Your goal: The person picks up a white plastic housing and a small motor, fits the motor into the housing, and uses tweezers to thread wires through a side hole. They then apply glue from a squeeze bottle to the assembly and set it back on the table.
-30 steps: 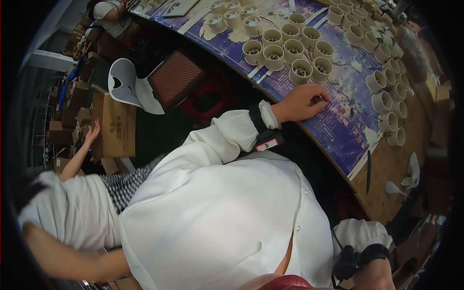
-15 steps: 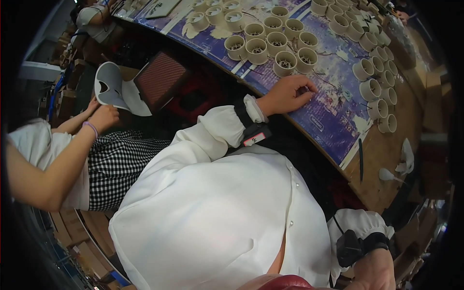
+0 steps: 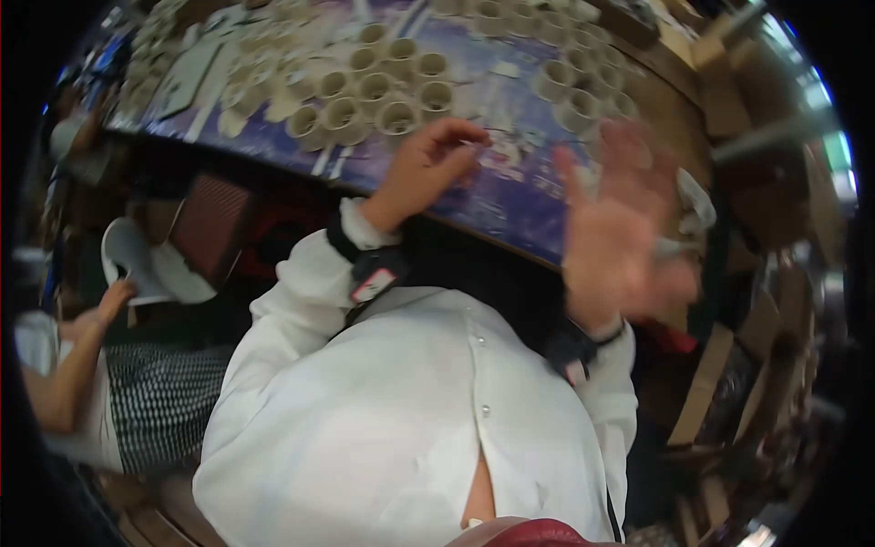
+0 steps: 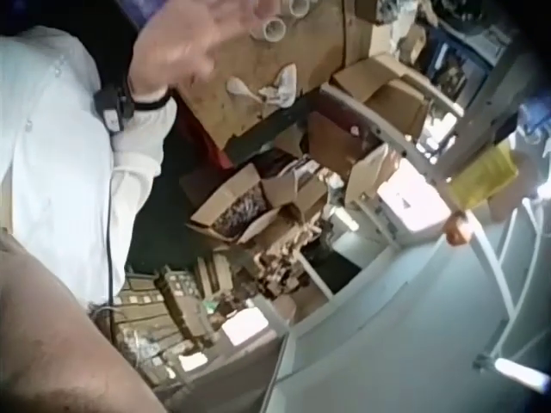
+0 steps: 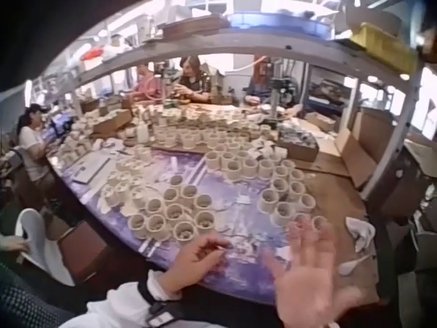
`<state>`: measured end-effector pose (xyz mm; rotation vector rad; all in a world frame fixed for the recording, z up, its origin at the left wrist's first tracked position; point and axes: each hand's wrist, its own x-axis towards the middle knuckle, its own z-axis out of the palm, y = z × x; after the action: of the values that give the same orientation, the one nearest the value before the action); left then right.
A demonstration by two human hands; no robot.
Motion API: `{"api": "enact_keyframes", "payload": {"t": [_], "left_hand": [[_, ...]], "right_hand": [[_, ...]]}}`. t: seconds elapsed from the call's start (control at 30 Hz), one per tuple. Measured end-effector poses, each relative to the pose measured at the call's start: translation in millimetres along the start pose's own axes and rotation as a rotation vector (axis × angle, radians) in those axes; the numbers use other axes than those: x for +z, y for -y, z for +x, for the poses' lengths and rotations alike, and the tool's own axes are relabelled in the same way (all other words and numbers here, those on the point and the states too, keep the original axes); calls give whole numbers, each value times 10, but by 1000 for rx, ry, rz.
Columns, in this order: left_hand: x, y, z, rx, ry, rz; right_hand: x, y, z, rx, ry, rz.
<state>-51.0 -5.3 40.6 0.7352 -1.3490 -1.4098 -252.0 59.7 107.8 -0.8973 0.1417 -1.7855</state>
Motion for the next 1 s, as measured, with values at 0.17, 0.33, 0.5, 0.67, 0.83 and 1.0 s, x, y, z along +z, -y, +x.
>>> {"api": "enact_keyframes", "payload": {"t": [0.17,0.33,0.5,0.67,0.83,1.0], "left_hand": [[202,-141,156,-233,143,-501],[292,-101,220,-338,168,-710],[330,70,218,-415,144,-762],[373,94,202,-449,105,-670],[432,20,241,-383,101,-301],[440,9,334,-324,180,-56]], "right_hand": [[-218,-267,-12,130,-170,80],[-235,-344,-65,109,-174,52],[-290,-433,-129,18,-66,-142],[-315,-404,-214,1,-1,-320],[-323,-260,-232,52,29,-458],[-345,-93,-243,125,47,-532]]}}
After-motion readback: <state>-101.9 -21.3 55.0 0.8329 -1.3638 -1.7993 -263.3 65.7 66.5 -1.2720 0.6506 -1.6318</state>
